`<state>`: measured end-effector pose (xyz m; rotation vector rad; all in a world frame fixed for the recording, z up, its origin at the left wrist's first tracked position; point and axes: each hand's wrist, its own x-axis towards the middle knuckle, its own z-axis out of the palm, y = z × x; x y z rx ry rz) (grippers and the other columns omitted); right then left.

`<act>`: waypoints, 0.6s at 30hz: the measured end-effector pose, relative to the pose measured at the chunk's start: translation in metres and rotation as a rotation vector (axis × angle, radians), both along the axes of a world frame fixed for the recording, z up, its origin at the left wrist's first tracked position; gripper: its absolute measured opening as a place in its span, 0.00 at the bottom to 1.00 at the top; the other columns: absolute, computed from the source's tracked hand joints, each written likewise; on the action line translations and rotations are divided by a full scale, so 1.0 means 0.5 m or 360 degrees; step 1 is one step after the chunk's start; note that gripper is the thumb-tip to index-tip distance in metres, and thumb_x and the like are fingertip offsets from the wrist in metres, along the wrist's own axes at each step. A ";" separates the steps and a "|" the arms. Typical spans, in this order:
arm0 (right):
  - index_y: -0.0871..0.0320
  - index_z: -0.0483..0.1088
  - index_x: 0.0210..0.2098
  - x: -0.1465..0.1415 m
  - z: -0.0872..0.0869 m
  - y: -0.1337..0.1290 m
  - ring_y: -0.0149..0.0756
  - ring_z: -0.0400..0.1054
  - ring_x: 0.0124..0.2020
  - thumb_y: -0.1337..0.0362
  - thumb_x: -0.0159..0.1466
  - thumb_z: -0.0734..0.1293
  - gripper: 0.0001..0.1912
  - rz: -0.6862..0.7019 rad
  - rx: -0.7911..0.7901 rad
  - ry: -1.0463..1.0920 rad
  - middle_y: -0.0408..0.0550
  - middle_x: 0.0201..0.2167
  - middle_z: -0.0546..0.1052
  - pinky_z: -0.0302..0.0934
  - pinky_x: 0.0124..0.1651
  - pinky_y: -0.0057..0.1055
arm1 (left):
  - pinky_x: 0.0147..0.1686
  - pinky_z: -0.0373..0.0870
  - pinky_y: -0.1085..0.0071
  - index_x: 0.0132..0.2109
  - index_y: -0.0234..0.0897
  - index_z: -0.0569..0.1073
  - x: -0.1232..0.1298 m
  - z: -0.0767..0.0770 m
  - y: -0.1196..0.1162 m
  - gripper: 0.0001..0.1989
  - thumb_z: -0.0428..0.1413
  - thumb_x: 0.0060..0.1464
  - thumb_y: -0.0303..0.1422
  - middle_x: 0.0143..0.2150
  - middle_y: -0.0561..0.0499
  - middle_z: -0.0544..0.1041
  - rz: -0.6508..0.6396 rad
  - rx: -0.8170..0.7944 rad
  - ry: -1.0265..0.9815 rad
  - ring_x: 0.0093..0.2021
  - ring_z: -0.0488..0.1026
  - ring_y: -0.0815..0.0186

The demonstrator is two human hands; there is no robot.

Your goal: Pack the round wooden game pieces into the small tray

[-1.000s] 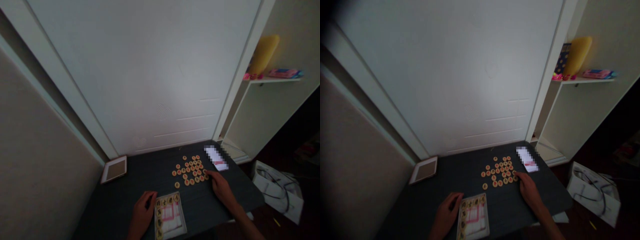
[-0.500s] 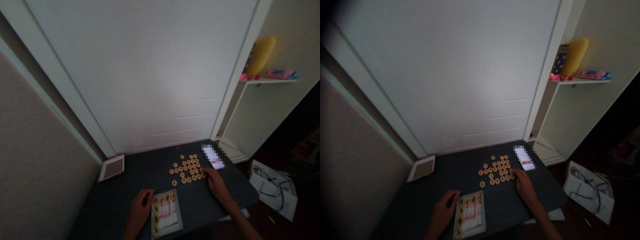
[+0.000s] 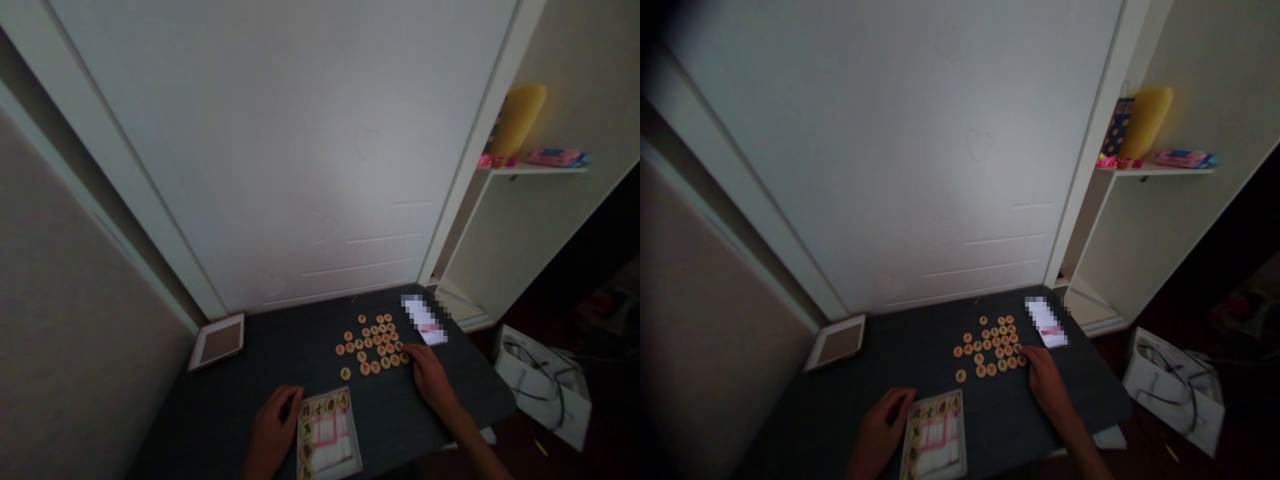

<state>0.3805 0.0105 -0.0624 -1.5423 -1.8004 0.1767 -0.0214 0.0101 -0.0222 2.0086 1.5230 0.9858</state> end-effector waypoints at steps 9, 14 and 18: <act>0.54 0.69 0.56 0.001 -0.013 0.008 0.43 0.69 0.56 0.75 0.61 0.57 0.26 -0.0045 -0.0038 0.0007 0.52 0.54 0.74 0.62 0.63 0.47 | 0.39 0.77 0.68 0.43 0.43 0.79 -0.001 -0.008 -0.001 0.17 0.51 0.62 0.47 0.38 0.50 0.82 0.0050 -0.0079 -0.0049 0.37 0.80 0.60; 0.55 0.65 0.62 0.011 0.032 0.053 0.38 0.68 0.57 0.75 0.63 0.55 0.29 0.0032 -0.0215 -0.0057 0.52 0.56 0.73 0.62 0.62 0.39 | 0.41 0.77 0.68 0.44 0.43 0.78 -0.005 -0.022 0.004 0.17 0.50 0.62 0.46 0.39 0.51 0.83 0.0116 -0.0158 -0.0100 0.37 0.80 0.60; 0.56 0.66 0.62 0.012 0.065 0.095 0.39 0.69 0.55 0.77 0.61 0.55 0.31 0.0034 -0.0346 -0.0144 0.54 0.53 0.75 0.62 0.60 0.37 | 0.43 0.77 0.67 0.44 0.43 0.77 -0.007 -0.025 0.005 0.16 0.49 0.62 0.46 0.41 0.50 0.83 0.0126 -0.0209 -0.0118 0.40 0.81 0.59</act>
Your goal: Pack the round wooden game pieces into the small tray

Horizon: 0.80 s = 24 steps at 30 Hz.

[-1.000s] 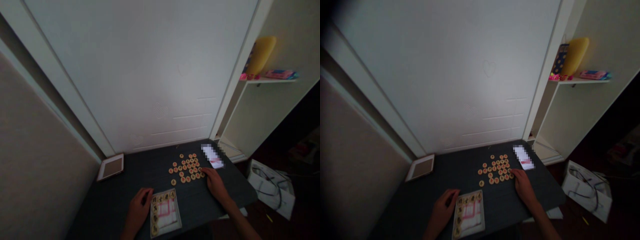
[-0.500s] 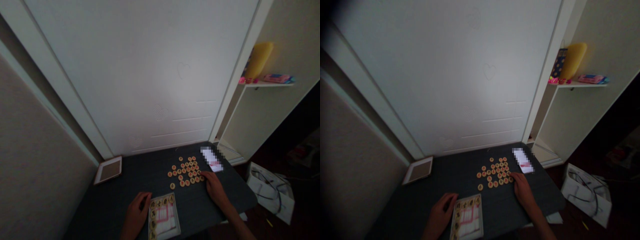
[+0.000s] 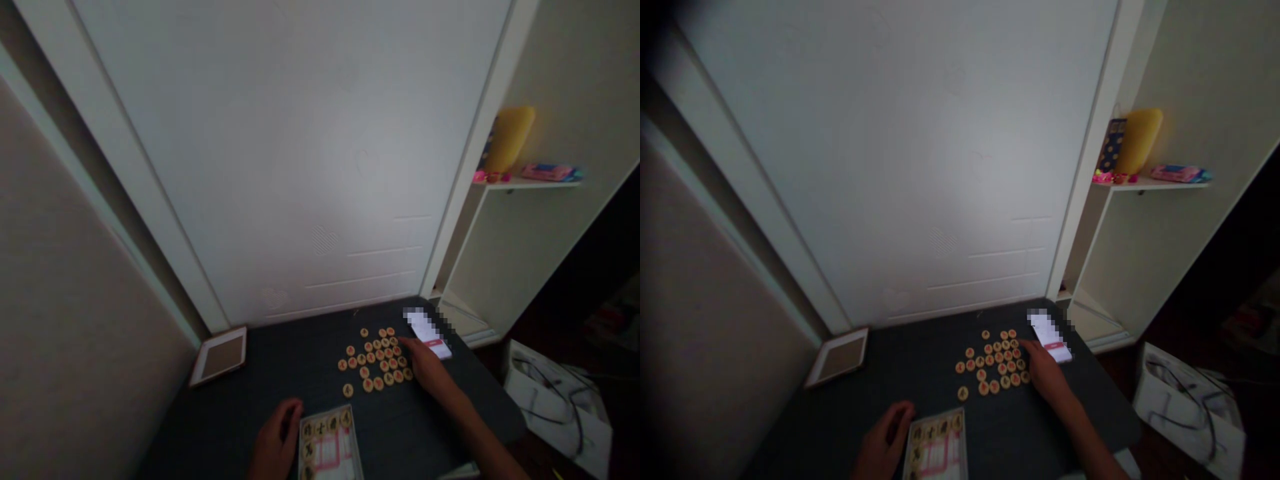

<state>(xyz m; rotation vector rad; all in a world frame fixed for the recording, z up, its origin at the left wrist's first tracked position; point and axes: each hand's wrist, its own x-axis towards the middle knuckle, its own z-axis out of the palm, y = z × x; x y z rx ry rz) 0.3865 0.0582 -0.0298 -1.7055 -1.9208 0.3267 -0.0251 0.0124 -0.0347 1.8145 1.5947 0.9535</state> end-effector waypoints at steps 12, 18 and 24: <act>0.57 0.67 0.61 0.002 -0.014 0.037 0.38 0.72 0.49 0.82 0.57 0.56 0.35 0.0010 -0.0110 -0.0099 0.56 0.52 0.72 0.65 0.54 0.33 | 0.41 0.76 0.67 0.44 0.43 0.77 0.008 0.020 -0.011 0.17 0.50 0.62 0.48 0.40 0.51 0.83 0.0011 -0.0001 -0.0032 0.39 0.80 0.59; 0.59 0.68 0.60 0.004 0.005 0.037 0.38 0.70 0.53 0.80 0.58 0.56 0.32 0.0067 -0.0128 -0.0160 0.56 0.54 0.72 0.63 0.57 0.32 | 0.44 0.76 0.64 0.43 0.42 0.77 0.011 0.027 -0.011 0.18 0.52 0.60 0.49 0.40 0.48 0.83 0.0044 -0.0023 -0.0163 0.40 0.80 0.57; 0.63 0.69 0.59 0.000 0.018 0.039 0.40 0.71 0.52 0.79 0.59 0.57 0.29 0.0073 -0.0192 -0.0185 0.60 0.54 0.73 0.61 0.58 0.33 | 0.43 0.76 0.64 0.44 0.39 0.76 0.007 0.053 -0.005 0.18 0.53 0.59 0.48 0.39 0.46 0.84 0.0048 -0.0114 -0.0473 0.42 0.81 0.56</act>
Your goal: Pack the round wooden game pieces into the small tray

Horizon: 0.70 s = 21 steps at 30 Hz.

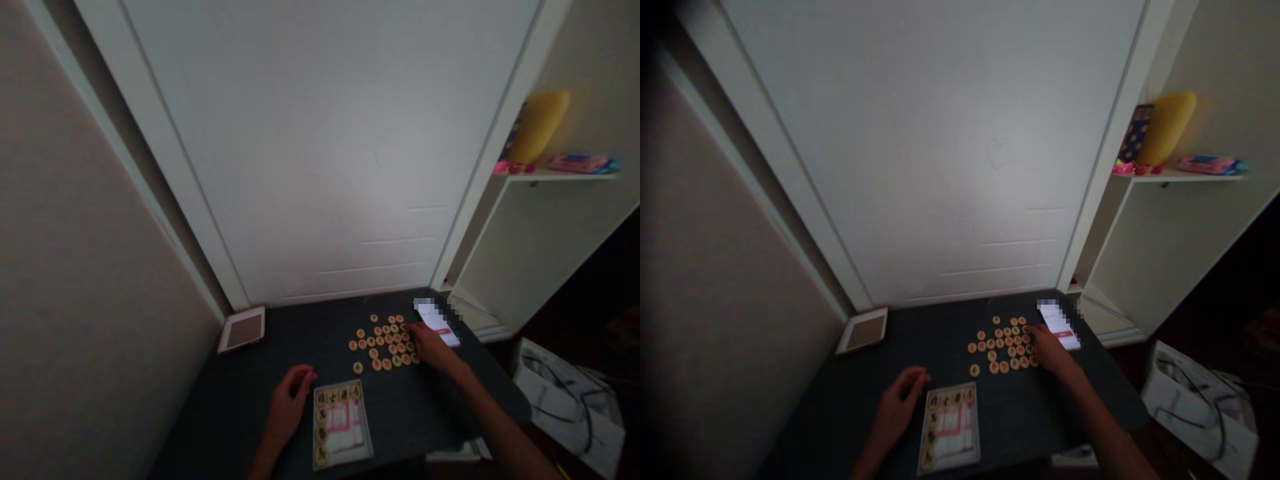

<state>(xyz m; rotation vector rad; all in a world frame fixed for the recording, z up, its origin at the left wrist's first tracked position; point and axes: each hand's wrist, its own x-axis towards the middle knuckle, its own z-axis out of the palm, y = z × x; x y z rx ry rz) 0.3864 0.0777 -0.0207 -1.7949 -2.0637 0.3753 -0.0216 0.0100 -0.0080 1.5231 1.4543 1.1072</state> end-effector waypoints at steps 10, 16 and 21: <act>0.60 0.70 0.58 -0.015 0.050 -0.032 0.41 0.69 0.54 0.73 0.65 0.57 0.23 0.0041 0.0047 0.0048 0.57 0.54 0.74 0.60 0.59 0.35 | 0.38 0.73 0.69 0.46 0.39 0.77 0.073 0.095 0.078 0.19 0.47 0.65 0.45 0.40 0.48 0.84 -0.0510 0.0145 0.0363 0.37 0.79 0.62; 0.58 0.70 0.57 -0.047 0.064 -0.091 0.45 0.69 0.55 0.66 0.67 0.60 0.20 0.0014 0.0195 0.0148 0.56 0.54 0.74 0.62 0.60 0.41 | 0.43 0.71 0.71 0.45 0.41 0.79 0.119 0.097 0.118 0.14 0.52 0.62 0.42 0.42 0.51 0.84 -0.0727 0.0130 0.0529 0.41 0.79 0.63; 0.53 0.71 0.56 -0.110 0.049 -0.146 0.46 0.70 0.53 0.67 0.67 0.61 0.18 0.0103 0.0372 0.0306 0.54 0.51 0.76 0.64 0.59 0.46 | 0.39 0.69 0.72 0.42 0.41 0.80 0.130 0.105 0.126 0.19 0.47 0.65 0.45 0.39 0.51 0.84 -0.0835 0.0109 0.0733 0.39 0.78 0.62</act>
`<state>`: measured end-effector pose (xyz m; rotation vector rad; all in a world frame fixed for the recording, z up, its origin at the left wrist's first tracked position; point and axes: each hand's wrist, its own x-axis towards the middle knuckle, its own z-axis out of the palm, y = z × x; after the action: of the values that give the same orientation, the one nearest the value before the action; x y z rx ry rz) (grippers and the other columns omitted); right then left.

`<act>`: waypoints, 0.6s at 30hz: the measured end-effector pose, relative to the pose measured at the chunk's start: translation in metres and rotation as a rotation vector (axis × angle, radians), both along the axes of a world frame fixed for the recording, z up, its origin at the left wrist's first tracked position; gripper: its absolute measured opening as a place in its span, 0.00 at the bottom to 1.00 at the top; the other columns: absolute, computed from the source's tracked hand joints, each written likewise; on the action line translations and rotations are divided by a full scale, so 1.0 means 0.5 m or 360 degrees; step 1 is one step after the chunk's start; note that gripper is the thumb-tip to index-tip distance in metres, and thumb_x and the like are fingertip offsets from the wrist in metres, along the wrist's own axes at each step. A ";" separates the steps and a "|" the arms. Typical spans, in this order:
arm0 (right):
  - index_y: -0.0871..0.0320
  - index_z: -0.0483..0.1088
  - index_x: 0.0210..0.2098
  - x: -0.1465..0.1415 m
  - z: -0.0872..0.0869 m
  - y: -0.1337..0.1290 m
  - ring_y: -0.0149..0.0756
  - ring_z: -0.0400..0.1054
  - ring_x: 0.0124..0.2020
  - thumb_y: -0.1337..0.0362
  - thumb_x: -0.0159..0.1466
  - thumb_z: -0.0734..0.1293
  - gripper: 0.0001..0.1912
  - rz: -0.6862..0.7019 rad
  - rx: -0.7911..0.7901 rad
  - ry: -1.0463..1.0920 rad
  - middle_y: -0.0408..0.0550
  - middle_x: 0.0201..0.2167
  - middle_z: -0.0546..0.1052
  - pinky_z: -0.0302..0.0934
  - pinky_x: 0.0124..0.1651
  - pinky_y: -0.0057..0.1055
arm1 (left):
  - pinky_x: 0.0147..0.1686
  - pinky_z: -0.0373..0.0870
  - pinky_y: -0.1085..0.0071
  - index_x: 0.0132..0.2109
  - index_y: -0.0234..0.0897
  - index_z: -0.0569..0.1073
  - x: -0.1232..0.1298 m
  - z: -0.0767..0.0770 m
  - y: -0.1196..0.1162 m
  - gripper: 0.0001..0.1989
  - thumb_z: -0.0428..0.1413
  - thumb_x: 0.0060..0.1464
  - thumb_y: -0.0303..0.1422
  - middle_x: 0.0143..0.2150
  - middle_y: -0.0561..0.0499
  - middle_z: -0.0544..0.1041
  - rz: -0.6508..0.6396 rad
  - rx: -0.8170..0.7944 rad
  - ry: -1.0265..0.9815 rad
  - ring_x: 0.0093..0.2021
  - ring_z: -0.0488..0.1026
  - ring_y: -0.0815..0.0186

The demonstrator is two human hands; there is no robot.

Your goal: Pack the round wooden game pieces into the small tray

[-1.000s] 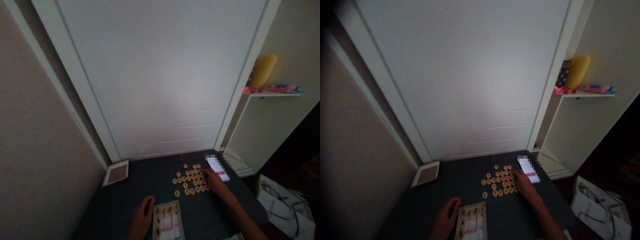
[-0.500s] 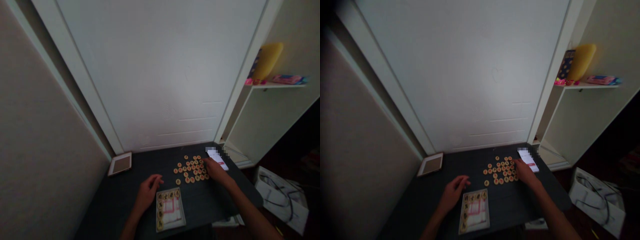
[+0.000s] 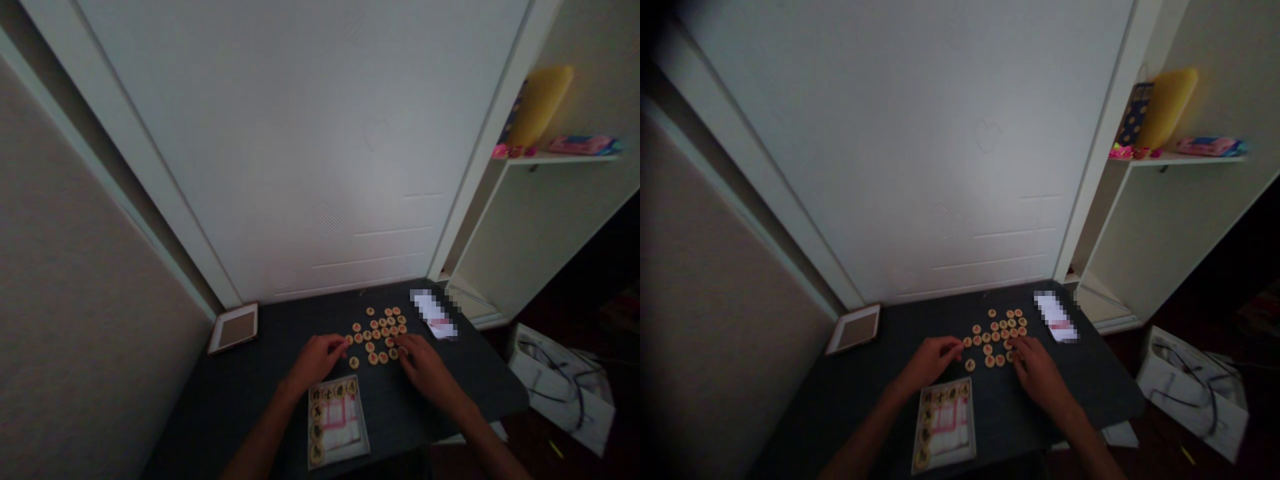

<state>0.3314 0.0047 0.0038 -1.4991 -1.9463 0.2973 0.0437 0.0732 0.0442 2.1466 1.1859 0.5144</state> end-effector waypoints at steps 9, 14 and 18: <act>0.51 0.72 0.52 -0.094 -0.059 -0.057 0.43 0.73 0.49 0.66 0.69 0.60 0.15 0.0093 0.0080 0.0229 0.51 0.47 0.78 0.69 0.55 0.42 | 0.34 0.65 0.73 0.38 0.45 0.81 0.031 0.005 0.018 0.08 0.57 0.57 0.38 0.35 0.53 0.83 -0.0174 0.0022 0.0329 0.35 0.77 0.63; 0.53 0.75 0.47 -0.098 -0.091 -0.080 0.42 0.76 0.43 0.63 0.70 0.60 0.12 -0.0048 0.0090 0.0414 0.50 0.41 0.81 0.71 0.49 0.38 | 0.33 0.65 0.72 0.40 0.45 0.80 0.039 0.000 0.020 0.07 0.58 0.56 0.38 0.34 0.52 0.83 -0.0241 0.0043 0.0414 0.34 0.77 0.63; 0.53 0.75 0.45 -0.098 -0.094 -0.084 0.41 0.77 0.40 0.57 0.69 0.61 0.12 -0.0143 0.0002 0.0517 0.50 0.39 0.82 0.71 0.45 0.35 | 0.33 0.65 0.73 0.39 0.43 0.80 0.045 0.012 0.037 0.10 0.55 0.60 0.40 0.35 0.51 0.82 -0.0289 0.0076 0.0404 0.34 0.77 0.63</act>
<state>0.2825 -0.0376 -0.0433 -1.4324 -1.6192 0.4684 0.0663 0.0917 0.0505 2.3860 1.1033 0.1967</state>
